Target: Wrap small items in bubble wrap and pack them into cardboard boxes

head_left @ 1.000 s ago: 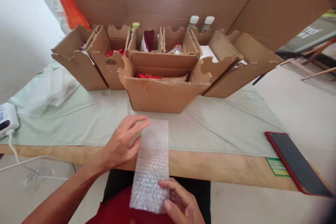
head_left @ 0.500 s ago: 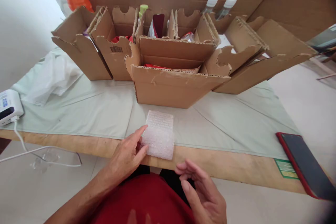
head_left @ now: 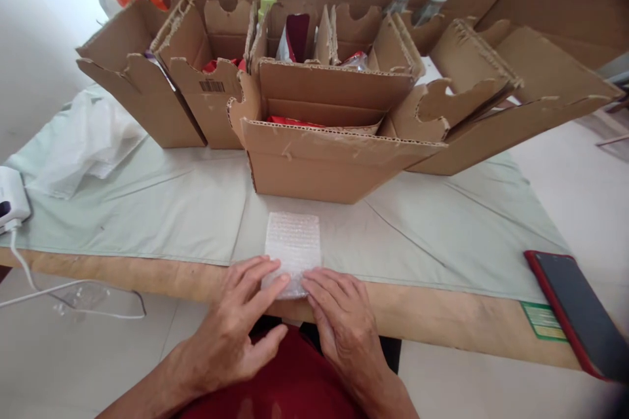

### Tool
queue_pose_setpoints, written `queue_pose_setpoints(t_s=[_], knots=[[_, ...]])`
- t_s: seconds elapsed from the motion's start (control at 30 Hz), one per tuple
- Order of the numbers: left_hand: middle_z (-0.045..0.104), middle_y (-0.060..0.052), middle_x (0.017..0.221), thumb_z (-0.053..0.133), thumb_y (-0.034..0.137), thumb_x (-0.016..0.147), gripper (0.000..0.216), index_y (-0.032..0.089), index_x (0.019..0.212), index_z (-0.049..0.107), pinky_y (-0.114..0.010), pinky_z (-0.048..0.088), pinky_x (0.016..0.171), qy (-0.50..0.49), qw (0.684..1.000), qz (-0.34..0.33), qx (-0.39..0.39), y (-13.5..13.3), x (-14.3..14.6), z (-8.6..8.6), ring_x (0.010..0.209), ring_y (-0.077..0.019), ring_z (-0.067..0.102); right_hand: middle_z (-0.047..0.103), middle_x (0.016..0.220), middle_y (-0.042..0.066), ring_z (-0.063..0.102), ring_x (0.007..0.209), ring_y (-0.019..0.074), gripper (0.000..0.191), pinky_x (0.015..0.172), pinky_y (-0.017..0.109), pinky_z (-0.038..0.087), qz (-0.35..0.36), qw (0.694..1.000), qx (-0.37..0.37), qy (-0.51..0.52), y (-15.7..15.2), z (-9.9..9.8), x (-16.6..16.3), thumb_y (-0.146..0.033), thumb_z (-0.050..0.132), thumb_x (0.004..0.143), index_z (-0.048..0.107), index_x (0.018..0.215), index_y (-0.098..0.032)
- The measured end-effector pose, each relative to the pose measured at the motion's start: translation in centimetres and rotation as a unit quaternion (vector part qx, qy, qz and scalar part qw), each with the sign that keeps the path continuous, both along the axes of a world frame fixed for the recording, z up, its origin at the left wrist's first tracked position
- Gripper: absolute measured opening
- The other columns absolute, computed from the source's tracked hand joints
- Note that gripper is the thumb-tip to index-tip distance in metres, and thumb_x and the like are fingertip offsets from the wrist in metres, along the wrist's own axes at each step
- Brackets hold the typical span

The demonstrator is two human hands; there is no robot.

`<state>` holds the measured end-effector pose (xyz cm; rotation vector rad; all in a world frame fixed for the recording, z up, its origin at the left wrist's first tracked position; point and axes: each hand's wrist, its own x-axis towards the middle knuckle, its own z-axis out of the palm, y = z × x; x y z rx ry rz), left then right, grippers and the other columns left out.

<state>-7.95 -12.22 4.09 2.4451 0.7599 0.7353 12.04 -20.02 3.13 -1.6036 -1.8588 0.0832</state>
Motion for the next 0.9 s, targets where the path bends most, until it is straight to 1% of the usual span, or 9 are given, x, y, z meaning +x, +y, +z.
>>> queue_pose_setpoints(t_s=[0.1,0.2,0.33,0.5,0.57,0.67,0.8,0.87,0.9], knots=[[0.072,-0.009,0.102,0.054,0.007,0.093,0.037,0.022,0.126,0.057,-0.045,0.052,0.088,-0.006,1.0,0.001,-0.011,0.6,0.4,-0.1,0.101,-0.0259,0.064,0.076,0.093,0.005,0.069,0.082,0.0195,0.026,0.073,0.037,0.053,0.006,0.999,-0.017,0.039,0.9,0.6,0.3,-0.007,0.048,0.097,0.064,0.111,-0.021],[0.07,-0.004,0.086,0.052,0.008,0.096,0.029,0.02,0.121,0.059,-0.038,0.052,0.075,-0.016,0.999,0.037,-0.028,1.8,1.2,-0.2,0.08,-0.0205,0.064,0.074,0.097,0.007,0.069,0.087,0.0213,0.025,0.074,0.037,0.053,-0.038,0.998,0.008,0.044,1.3,0.9,0.5,-0.011,0.053,0.097,0.062,0.117,-0.023],[0.069,-0.008,0.102,0.052,0.011,0.096,0.029,0.018,0.123,0.061,-0.034,0.057,0.077,-0.008,0.995,0.068,-0.07,3.2,2.3,-0.3,0.087,-0.0193,0.068,0.07,0.107,0.011,0.065,0.1,0.0243,0.03,0.084,0.04,0.05,-0.062,0.996,0.06,-0.003,1.0,1.1,0.3,-0.005,0.058,0.091,0.064,0.116,-0.022],[0.062,-0.012,0.118,0.054,0.018,0.097,0.03,0.019,0.126,0.061,-0.04,0.058,0.089,-0.025,0.99,0.128,-0.045,3.6,2.6,-0.8,0.101,-0.0231,0.067,0.074,0.11,0.009,0.064,0.107,0.0279,0.024,0.086,0.043,0.046,-0.013,0.997,-0.009,-0.076,2.3,0.3,0.2,-0.009,0.055,0.095,0.066,0.114,-0.02],[0.062,-0.011,0.117,0.058,0.022,0.096,0.035,0.021,0.13,0.058,-0.039,0.059,0.087,-0.051,0.982,0.16,-0.092,3.2,2.1,-0.8,0.098,-0.022,0.067,0.075,0.107,0.008,0.066,0.101,0.0256,0.023,0.084,0.041,0.046,-0.021,0.998,-0.007,-0.056,3.0,0.0,0.5,-0.01,0.054,0.097,0.067,0.113,-0.02],[0.064,-0.01,0.116,0.06,0.028,0.094,0.046,0.023,0.138,0.05,-0.037,0.061,0.083,-0.128,0.935,0.198,-0.265,2.1,1.1,-0.9,0.094,-0.02,0.068,0.075,0.101,0.006,0.067,0.093,0.0215,0.021,0.084,0.038,0.049,-0.033,0.999,-0.008,0.034,3.5,0.1,0.8,-0.012,0.056,0.098,0.065,0.115,-0.021],[0.066,-0.014,0.125,0.068,0.037,0.088,0.071,0.018,0.149,0.037,-0.04,0.058,0.094,-0.24,0.805,0.153,-0.521,1.1,1.3,-0.9,0.112,-0.026,0.068,0.074,0.096,0.003,0.068,0.088,0.0189,0.02,0.079,0.032,0.054,-0.028,0.98,-0.072,0.183,2.8,0.7,0.3,-0.019,0.058,0.098,0.066,0.115,-0.024],[0.07,-0.012,0.117,0.071,0.038,0.085,0.081,0.017,0.154,0.032,-0.037,0.056,0.094,-0.244,0.762,0.15,-0.581,1.2,1.9,-0.2,0.107,-0.0245,0.068,0.074,0.096,0.001,0.068,0.087,0.0174,0.02,0.078,0.03,0.055,-0.011,0.968,-0.113,0.223,2.2,0.8,0.0,-0.02,0.056,0.099,0.067,0.113,-0.027],[0.072,-0.009,0.109,0.07,0.037,0.086,0.083,0.017,0.156,0.03,-0.035,0.056,0.091,-0.236,0.756,0.153,-0.592,1.3,2.2,0.2,0.101,-0.0224,0.068,0.074,0.098,0.001,0.069,0.09,0.0173,0.019,0.081,0.03,0.055,-0.008,0.967,-0.119,0.226,2.0,0.9,0.1,-0.021,0.057,0.098,0.068,0.112,-0.028]])
